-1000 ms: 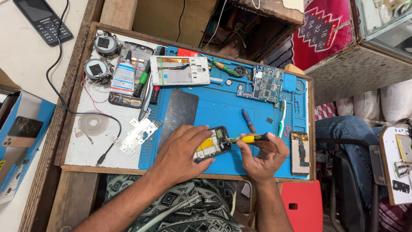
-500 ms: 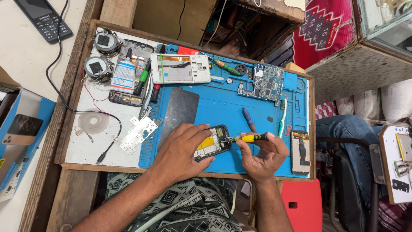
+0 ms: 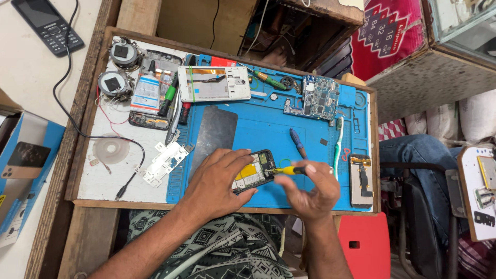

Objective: The person disassembles a mobile phone on a blue workbench, using a screwdriver to remove screws and a yellow tool to pry open the casing. They handle the battery, motherboard, and screen assembly, placing components on the mat while working.

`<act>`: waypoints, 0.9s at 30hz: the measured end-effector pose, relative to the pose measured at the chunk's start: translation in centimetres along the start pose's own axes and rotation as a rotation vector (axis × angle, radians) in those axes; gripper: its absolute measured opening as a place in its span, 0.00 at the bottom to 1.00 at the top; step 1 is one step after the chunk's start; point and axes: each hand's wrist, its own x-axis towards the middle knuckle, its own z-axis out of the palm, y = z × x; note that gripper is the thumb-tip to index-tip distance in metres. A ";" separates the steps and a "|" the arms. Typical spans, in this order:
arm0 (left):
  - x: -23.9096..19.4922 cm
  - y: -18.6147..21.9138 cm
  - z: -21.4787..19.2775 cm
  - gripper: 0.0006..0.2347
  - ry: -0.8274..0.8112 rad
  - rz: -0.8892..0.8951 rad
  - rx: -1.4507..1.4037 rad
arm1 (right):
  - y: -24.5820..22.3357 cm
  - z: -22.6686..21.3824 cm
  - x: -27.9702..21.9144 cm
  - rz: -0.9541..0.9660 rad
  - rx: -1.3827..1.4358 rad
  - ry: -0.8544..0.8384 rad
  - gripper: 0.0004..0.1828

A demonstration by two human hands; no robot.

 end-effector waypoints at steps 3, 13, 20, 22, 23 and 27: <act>0.1 0.1 -0.1 0.29 -0.019 0.008 0.005 | -0.4 0.1 0.7 0.001 0.175 -0.091 0.29; 0.3 -0.5 -1.1 0.34 -0.151 0.090 0.018 | 1.2 0.1 -1.5 0.154 0.103 -0.035 0.31; 0.8 -0.6 -1.3 0.35 -0.185 0.099 0.016 | 1.0 0.4 -0.8 0.142 0.192 0.006 0.29; 0.7 -0.6 -1.4 0.35 -0.183 0.089 0.022 | 0.6 0.5 -0.3 0.147 0.103 0.036 0.32; 0.9 -0.6 -1.4 0.35 -0.181 0.092 0.022 | 0.7 0.2 0.0 0.094 0.019 0.042 0.35; 1.2 -0.5 -1.2 0.35 -0.178 0.100 0.036 | 0.6 -0.1 1.0 0.174 0.294 -0.100 0.28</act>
